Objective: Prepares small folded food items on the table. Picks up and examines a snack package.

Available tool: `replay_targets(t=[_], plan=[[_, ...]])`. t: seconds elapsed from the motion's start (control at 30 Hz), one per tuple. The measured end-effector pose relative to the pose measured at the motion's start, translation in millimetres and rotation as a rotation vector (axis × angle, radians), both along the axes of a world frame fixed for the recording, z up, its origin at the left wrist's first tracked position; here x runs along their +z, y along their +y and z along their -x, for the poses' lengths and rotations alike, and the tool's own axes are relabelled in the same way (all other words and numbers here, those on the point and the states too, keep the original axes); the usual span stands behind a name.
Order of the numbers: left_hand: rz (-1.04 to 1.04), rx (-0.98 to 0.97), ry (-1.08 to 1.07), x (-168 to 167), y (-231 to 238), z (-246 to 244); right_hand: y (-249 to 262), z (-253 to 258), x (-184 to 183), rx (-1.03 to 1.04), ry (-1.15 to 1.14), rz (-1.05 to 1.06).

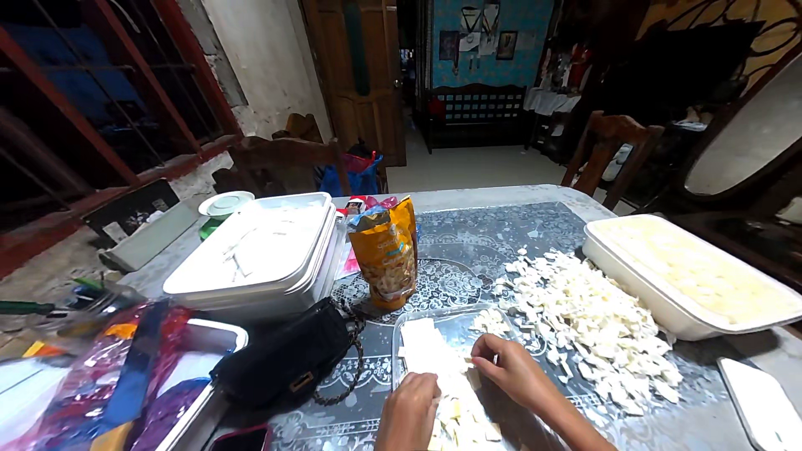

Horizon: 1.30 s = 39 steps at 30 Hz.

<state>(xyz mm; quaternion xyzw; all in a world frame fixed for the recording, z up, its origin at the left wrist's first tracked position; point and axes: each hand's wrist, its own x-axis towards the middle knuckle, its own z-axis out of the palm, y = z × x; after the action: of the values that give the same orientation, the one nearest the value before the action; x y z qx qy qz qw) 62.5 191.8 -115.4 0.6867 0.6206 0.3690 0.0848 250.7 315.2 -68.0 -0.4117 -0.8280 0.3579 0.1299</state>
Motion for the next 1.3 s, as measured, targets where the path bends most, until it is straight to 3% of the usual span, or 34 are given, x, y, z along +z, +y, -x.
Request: replay_targets(t=[0.1, 0.23, 0.3, 0.53, 0.63, 0.8, 0.93, 1.03, 1.17, 1.3], plan=[[0.291, -0.026, -0.255, 12.8, 1.8, 9.2, -2.6, -0.8, -3.6, -0.033, 0.156, -0.047], [0.235, 0.071, -0.691, 19.1, 5.3, 13.4, -17.0, 7.0, -7.5, -0.011, 0.512, 0.193], [0.212, 0.059, -0.780, 17.0, 6.1, 11.6, -26.1, 11.9, -9.2, 0.026, 0.514, 0.299], [0.254, 0.032, -0.849, 19.1, 2.2, -3.4, -34.8, 19.9, -24.3, 0.026, 0.394, 0.139], [0.256, 0.021, -0.916, 21.6, 2.0, -5.5, -33.0, 19.8, -31.6, 0.050, 0.483, 0.059], [0.240, -0.046, -0.867, 19.7, 2.2, 0.8, -29.8, 19.8, -20.1, -0.022, 0.683, 0.193], [0.367, -0.059, -0.936, 21.5, 3.7, 2.8, -34.4, 21.3, -34.5, 0.174, 0.482, -0.193], [0.471, -0.055, -1.171, 26.4, 6.2, 6.7, -27.2, 21.2, -41.5, 0.338, 0.456, -0.417], [0.501, -0.054, -1.254, 36.7, 5.5, 8.6, -26.3, 17.7, -36.5, 0.232, 0.548, -0.268], [0.335, -0.075, -0.924, 30.6, 0.8, 2.9, -31.0, 18.3, -29.4, 0.036, 0.551, 0.030]])
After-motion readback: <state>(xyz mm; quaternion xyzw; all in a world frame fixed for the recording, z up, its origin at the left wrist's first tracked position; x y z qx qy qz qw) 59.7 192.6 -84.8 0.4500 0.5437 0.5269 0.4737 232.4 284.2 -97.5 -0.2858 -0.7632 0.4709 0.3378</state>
